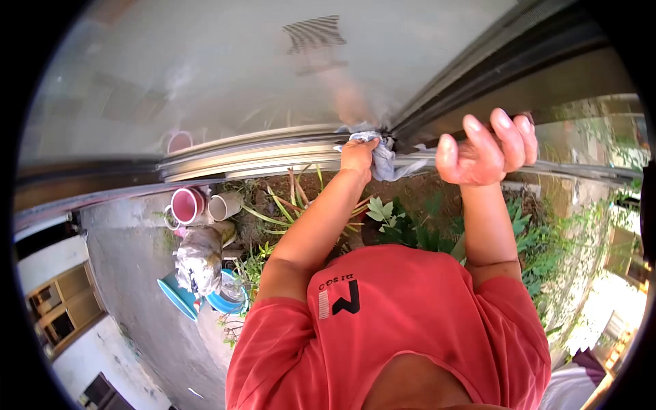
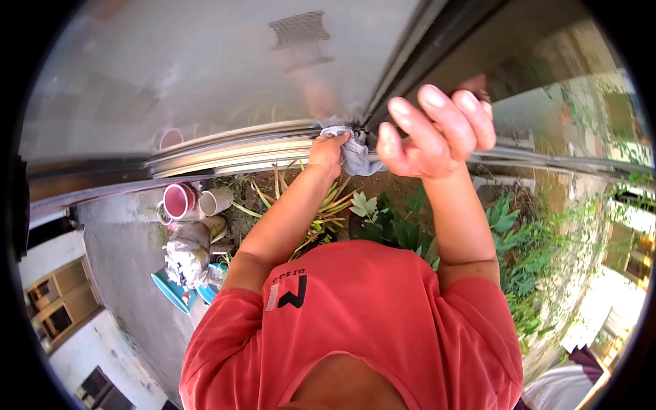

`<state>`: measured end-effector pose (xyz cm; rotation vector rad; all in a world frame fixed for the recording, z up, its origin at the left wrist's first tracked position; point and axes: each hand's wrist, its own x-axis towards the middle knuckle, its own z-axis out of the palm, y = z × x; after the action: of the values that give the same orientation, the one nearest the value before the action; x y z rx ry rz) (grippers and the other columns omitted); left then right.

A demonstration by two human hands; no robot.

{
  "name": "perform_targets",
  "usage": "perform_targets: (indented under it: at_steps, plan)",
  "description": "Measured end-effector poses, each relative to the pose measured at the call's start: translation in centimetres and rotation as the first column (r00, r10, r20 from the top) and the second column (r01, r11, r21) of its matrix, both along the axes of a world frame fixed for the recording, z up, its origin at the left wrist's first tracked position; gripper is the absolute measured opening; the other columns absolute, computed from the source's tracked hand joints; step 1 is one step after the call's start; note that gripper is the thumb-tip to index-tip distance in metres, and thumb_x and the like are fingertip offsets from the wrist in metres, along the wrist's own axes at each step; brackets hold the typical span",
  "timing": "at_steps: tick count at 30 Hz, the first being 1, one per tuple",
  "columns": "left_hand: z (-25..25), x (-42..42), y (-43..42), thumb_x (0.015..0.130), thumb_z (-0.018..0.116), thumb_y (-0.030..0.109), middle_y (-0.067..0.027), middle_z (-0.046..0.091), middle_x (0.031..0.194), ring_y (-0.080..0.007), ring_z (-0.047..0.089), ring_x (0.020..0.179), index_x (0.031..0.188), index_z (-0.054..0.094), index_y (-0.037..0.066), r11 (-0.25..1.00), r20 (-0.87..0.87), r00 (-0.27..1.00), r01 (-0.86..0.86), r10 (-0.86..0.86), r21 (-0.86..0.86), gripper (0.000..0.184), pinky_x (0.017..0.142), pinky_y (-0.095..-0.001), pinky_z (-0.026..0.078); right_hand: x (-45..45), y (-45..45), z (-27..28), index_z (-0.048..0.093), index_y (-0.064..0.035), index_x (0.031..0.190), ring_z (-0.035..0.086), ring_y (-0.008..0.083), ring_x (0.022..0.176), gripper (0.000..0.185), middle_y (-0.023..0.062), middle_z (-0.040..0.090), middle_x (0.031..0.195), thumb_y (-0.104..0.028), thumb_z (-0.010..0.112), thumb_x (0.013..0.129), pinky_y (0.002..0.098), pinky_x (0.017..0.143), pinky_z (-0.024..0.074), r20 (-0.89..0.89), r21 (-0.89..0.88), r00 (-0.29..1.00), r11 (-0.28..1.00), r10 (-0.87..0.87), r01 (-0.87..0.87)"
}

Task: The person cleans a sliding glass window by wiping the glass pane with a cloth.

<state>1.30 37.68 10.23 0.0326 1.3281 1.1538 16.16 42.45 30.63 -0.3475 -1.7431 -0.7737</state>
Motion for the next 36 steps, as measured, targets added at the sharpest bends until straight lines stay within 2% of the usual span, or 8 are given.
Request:
perform_targets:
  at_steps: [4, 11, 16, 23, 26, 33, 35, 36]
  plan:
    - [-1.0, -6.4, -1.5, 0.093, 0.06, 0.004, -0.011, 0.066, 0.105, -0.0261, 0.065, 0.095, 0.114, 0.058, 0.002, 0.962, 0.106, 0.957, -0.272, 0.271, -0.007, 0.022, 0.085, -0.0417, 0.054, 0.2, 0.0, 0.1, 0.065, -0.0082, 0.102, 0.04, 0.0313, 0.123, 0.031, 0.0145, 0.058, 0.118, -0.03, 0.064, 0.08, 0.0412, 0.107, 0.0322, 0.032, -0.011, 0.999, 1.0, 0.002, -0.002]
    - [-3.5, -27.6, -6.0, 0.091, 0.06, 0.001, -0.0133, 0.065, 0.103, -0.0273, 0.064, 0.092, 0.109, 0.061, -0.003, 0.732, -0.086, 0.727, -0.674, 0.681, 0.102, 0.018, 0.087, -0.0418, 0.052, 0.0, -0.3, 0.1, 0.067, -0.01, 0.099, 0.036, 0.0283, 0.124, 0.027, 0.0099, 0.057, 0.117, -0.032, 0.062, 0.085, 0.0412, 0.108, 0.0312, 0.007, -0.053, 0.997, 0.995, -0.081, 0.081]
    - [-1.5, -32.9, -7.3, 0.091, 0.061, 0.005, -0.0114, 0.065, 0.105, -0.0269, 0.063, 0.094, 0.113, 0.061, 0.0, 0.78, -0.249, 0.746, -0.622, 0.618, 0.073, 0.022, 0.086, -0.0448, 0.052, -0.1, -0.7, 0.1, 0.067, -0.0068, 0.103, 0.033, 0.029, 0.126, 0.031, 0.0127, 0.059, 0.121, -0.03, 0.064, 0.083, 0.0408, 0.109, 0.0279, 0.036, -0.08, 0.988, 0.985, -0.15, 0.152]
    - [-1.2, -45.8, -9.4, 0.091, 0.059, 0.011, -0.0111, 0.065, 0.112, -0.0222, 0.061, 0.098, 0.114, 0.06, 0.001, 0.548, -0.558, 0.423, -0.834, 0.714, 0.068, 0.024, 0.081, -0.0402, 0.05, -0.8, -0.8, 0.6, 0.067, -0.006, 0.103, 0.038, 0.0253, 0.121, 0.033, 0.0114, 0.063, 0.114, -0.032, 0.063, 0.084, 0.0398, 0.108, 0.0251, 0.039, -0.066, 0.976, 0.974, -0.215, 0.217]
    - [-1.1, -52.2, -10.4, 0.094, 0.056, 0.017, -0.0118, 0.065, 0.118, -0.0237, 0.064, 0.103, 0.118, 0.06, 0.003, 0.606, -0.565, 0.505, -0.795, 0.653, -0.01, 0.028, 0.083, -0.0378, 0.051, -1.1, -0.8, 0.7, 0.067, -0.006, 0.103, 0.038, 0.0254, 0.121, 0.034, 0.0114, 0.064, 0.114, -0.032, 0.063, 0.083, 0.0407, 0.108, 0.0233, 0.049, -0.049, 0.976, 0.975, -0.214, 0.216]
    - [-5.6, -44.7, -7.5, 0.097, 0.049, 0.02, -0.0127, 0.063, 0.122, -0.0254, 0.063, 0.104, 0.128, 0.052, 0.006, 0.565, -0.65, 0.343, -0.808, 0.678, 0.164, 0.035, 0.088, -0.0383, 0.05, -1.5, -0.6, 0.8, 0.066, -0.0049, 0.104, 0.041, 0.0244, 0.119, 0.038, 0.012, 0.066, 0.107, -0.036, 0.061, 0.083, 0.0412, 0.109, 0.0215, 0.035, -0.044, 0.975, 0.974, -0.221, 0.222]
    - [-6.2, -39.4, -5.4, 0.098, 0.046, 0.023, -0.0131, 0.061, 0.126, -0.0267, 0.061, 0.112, 0.128, 0.051, 0.003, 0.564, -0.848, 0.237, -0.821, 0.474, 0.086, 0.037, 0.093, -0.0396, 0.049, -1.6, -0.7, 1.0, 0.065, -0.0043, 0.103, 0.047, 0.023, 0.116, 0.037, 0.0102, 0.067, 0.102, -0.035, 0.061, 0.082, 0.0404, 0.108, 0.0219, 0.034, -0.032, 0.976, 0.976, -0.216, 0.217]
    - [-2.0, -33.9, -4.4, 0.1, 0.038, 0.027, -0.014, 0.06, 0.126, -0.0254, 0.059, 0.112, 0.127, 0.052, 0.001, 0.297, -0.199, 0.237, -0.881, 0.951, 0.367, 0.039, 0.097, -0.0411, 0.047, -1.4, -0.8, 1.0, 0.065, -0.004, 0.103, 0.05, 0.0218, 0.114, 0.037, 0.009, 0.068, 0.101, -0.034, 0.061, 0.082, 0.0399, 0.108, 0.0222, 0.052, -0.039, 0.972, 0.972, -0.229, 0.231]
